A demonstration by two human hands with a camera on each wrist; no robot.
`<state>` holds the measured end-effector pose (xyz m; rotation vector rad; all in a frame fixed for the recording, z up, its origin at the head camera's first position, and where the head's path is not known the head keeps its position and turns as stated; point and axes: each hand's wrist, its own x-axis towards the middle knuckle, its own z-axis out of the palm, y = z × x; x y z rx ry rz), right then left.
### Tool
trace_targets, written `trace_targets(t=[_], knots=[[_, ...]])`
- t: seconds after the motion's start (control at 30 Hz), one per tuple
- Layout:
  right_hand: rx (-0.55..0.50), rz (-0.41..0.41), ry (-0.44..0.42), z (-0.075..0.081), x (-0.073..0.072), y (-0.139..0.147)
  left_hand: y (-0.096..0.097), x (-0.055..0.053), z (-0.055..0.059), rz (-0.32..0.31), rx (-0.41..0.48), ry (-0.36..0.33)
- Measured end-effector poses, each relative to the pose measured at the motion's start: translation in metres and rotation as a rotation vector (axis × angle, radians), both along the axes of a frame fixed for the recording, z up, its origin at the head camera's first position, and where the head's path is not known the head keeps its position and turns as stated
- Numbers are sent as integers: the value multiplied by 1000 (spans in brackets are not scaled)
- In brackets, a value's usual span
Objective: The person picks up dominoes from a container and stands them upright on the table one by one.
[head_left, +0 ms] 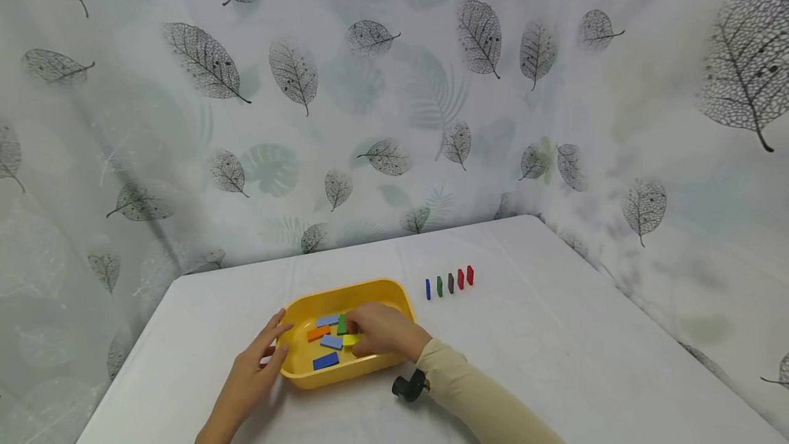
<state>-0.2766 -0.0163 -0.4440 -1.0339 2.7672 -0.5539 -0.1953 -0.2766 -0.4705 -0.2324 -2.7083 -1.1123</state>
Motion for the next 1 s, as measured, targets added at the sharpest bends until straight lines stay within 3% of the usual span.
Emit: trace_targets(t=[0.2,0.53,1.0], knots=[[21,-30,28,-1,0,-1,0,0,0,-3,5,-4],[15,24,107,-4,1,3,1,1,-1,-2,5,-6],[-33,26,107,0,4,1,2,1,1,-2,-2,8]])
